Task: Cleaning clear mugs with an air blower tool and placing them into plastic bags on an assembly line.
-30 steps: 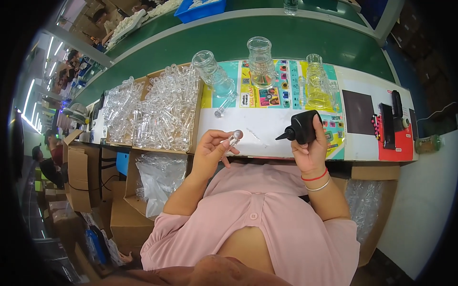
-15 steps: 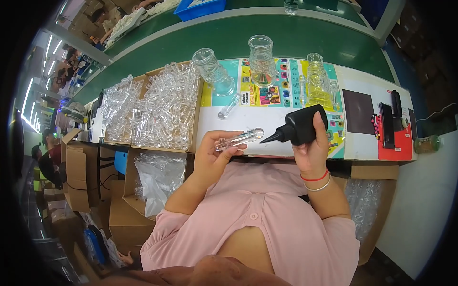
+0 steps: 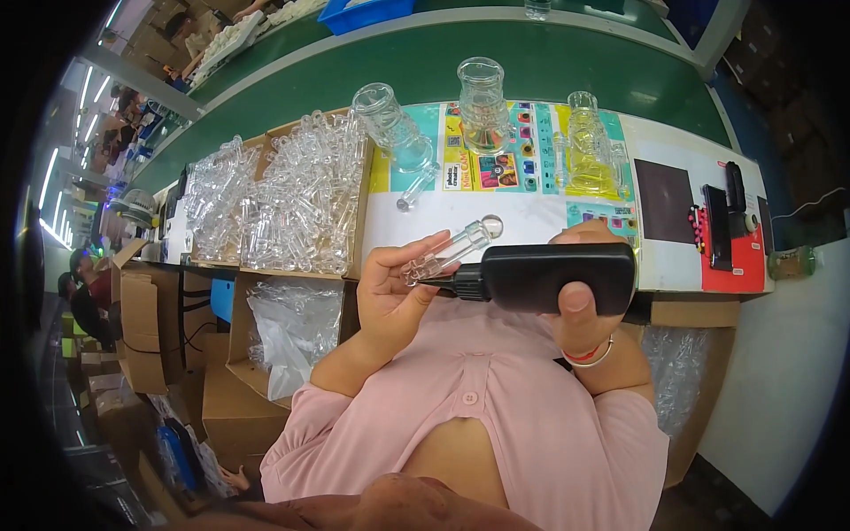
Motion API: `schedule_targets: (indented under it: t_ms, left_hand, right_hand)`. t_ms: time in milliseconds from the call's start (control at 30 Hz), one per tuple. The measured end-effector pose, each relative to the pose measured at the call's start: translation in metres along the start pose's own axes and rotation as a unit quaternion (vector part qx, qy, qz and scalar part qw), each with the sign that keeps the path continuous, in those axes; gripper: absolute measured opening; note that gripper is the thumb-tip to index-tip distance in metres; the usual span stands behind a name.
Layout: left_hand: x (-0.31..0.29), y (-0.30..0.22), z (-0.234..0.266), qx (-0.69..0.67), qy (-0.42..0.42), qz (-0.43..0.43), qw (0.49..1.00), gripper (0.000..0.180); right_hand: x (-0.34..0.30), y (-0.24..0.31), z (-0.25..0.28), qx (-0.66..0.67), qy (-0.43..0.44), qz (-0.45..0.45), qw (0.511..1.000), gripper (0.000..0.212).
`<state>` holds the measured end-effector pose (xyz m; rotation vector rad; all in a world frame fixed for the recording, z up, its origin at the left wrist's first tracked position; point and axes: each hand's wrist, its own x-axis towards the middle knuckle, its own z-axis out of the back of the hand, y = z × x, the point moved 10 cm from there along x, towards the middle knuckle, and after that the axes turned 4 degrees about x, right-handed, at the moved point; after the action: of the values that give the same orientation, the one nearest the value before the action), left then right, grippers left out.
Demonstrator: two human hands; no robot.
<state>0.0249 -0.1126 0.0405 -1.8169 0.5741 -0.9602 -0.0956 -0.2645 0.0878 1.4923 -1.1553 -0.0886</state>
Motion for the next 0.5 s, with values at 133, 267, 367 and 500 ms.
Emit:
schedule_targets:
  t_ms: [133, 267, 367, 500]
  left_hand:
    - [-0.003, -0.001, 0.005, 0.011, -0.023, -0.013, 1.0, 0.033]
    - [-0.004, -0.001, 0.005, 0.011, -0.023, -0.006, 1.0, 0.035]
    - [-0.004, -0.001, 0.004, 0.013, -0.019, -0.009, 1.0, 0.034]
    - [-0.004, -0.001, 0.004, 0.012, -0.02, -0.011, 1.0, 0.034]
  right_hand:
    - [-0.002, 0.015, -0.006, -0.11, 0.054, 0.07, 0.99, 0.046]
    - [-0.002, 0.025, -0.019, -0.148, 0.114, 0.099, 0.977, 0.042]
    - [-0.003, 0.028, -0.026, -0.172, 0.162, 0.096, 0.967, 0.038]
    - [-0.007, 0.033, -0.027, -0.167, 0.154, 0.104, 0.968, 0.036]
